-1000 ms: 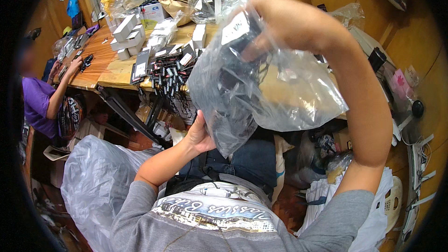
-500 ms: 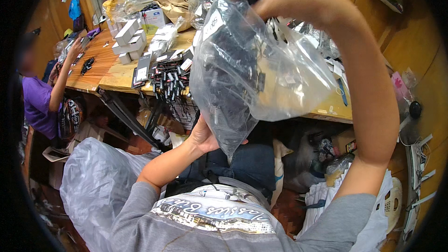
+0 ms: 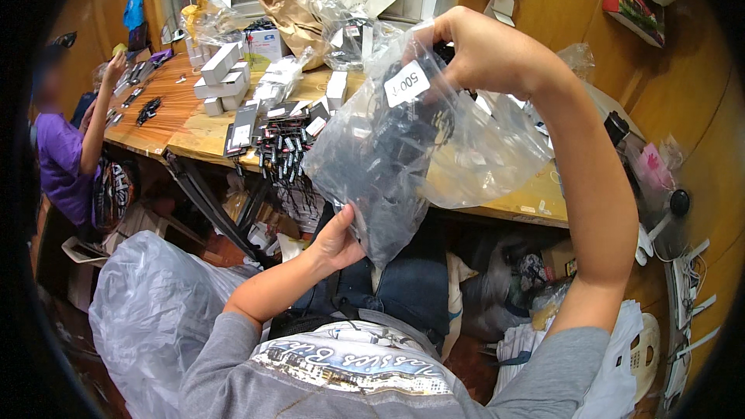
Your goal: The person sits on the floor and assembles keychains by attaching black plastic clips to rectangular tags. They pick up tags and clips from a cluttered table, connect them, and place the finished items into a pile. The person also handles a plastic bag containing clips and a white box during the process.
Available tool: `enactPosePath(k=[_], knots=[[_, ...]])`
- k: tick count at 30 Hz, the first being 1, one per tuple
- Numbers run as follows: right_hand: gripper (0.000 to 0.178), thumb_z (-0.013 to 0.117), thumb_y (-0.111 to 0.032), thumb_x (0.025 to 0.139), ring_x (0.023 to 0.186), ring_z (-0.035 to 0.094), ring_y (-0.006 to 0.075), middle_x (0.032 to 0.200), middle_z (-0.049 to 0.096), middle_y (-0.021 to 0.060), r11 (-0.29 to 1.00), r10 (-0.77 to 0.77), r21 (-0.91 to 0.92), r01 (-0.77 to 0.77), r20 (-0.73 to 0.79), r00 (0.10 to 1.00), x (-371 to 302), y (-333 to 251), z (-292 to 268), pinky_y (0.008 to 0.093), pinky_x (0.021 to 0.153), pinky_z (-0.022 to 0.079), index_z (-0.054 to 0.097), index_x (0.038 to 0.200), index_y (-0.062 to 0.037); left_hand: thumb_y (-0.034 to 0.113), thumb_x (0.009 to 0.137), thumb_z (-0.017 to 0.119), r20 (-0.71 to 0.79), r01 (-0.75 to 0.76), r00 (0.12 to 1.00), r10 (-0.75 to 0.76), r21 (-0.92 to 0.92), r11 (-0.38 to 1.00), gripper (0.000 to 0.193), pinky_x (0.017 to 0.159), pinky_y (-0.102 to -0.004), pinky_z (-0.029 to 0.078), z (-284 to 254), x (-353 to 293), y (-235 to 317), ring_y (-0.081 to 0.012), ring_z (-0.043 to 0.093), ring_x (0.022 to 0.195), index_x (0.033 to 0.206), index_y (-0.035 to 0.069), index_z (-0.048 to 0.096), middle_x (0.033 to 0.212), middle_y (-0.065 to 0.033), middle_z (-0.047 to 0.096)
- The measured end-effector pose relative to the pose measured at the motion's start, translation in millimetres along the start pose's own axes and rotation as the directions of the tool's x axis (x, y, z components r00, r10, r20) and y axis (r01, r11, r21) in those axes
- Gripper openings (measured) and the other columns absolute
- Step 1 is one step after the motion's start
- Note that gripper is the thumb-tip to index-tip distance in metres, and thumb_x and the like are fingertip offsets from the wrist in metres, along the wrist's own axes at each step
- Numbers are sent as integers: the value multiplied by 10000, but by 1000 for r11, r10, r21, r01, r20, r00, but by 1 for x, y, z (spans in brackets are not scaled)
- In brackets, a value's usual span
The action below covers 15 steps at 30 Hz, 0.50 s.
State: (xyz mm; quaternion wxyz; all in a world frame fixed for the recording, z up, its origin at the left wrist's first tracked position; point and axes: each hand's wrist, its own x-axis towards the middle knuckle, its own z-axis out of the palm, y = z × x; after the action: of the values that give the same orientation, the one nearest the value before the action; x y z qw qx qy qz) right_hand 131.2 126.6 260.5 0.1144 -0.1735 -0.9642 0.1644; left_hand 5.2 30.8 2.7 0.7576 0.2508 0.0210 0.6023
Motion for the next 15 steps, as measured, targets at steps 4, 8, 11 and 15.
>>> enactPosePath(k=[4,8,11,15], knots=[[271,633,17,547,700,515,92,735,589,34,997,-78,-27,78,-9,997,-2,1,-1,224,654,427,604,816,8,286,686,657,20,-24,1000,23,24,999,655,958,-361,275,-1,1,-3,-210,364,1119,1200,70,313,1197,-79,388],[213,628,8,575,683,515,81,717,591,23,1000,-28,6,28,-21,999,-2,-9,0,217,660,424,604,787,10,272,696,651,-10,-52,999,52,51,997,637,947,-362,289,0,-1,-4,-208,373,1103,1192,69,306,1162,-79,398],[203,648,-12,593,671,519,89,709,590,15,999,-47,18,48,-34,998,-2,-14,-3,216,659,424,604,790,9,274,697,650,-42,-79,995,86,156,985,636,943,-362,293,4,-4,-2,-205,371,1103,1190,71,303,1158,-75,398],[210,663,-22,589,635,515,80,711,586,25,983,-83,147,114,-200,976,3,-20,-7,217,642,429,608,791,-4,286,697,649,-174,-182,957,233,267,946,636,941,-364,295,5,-10,-9,-209,375,1100,1187,73,306,1157,-70,399]])
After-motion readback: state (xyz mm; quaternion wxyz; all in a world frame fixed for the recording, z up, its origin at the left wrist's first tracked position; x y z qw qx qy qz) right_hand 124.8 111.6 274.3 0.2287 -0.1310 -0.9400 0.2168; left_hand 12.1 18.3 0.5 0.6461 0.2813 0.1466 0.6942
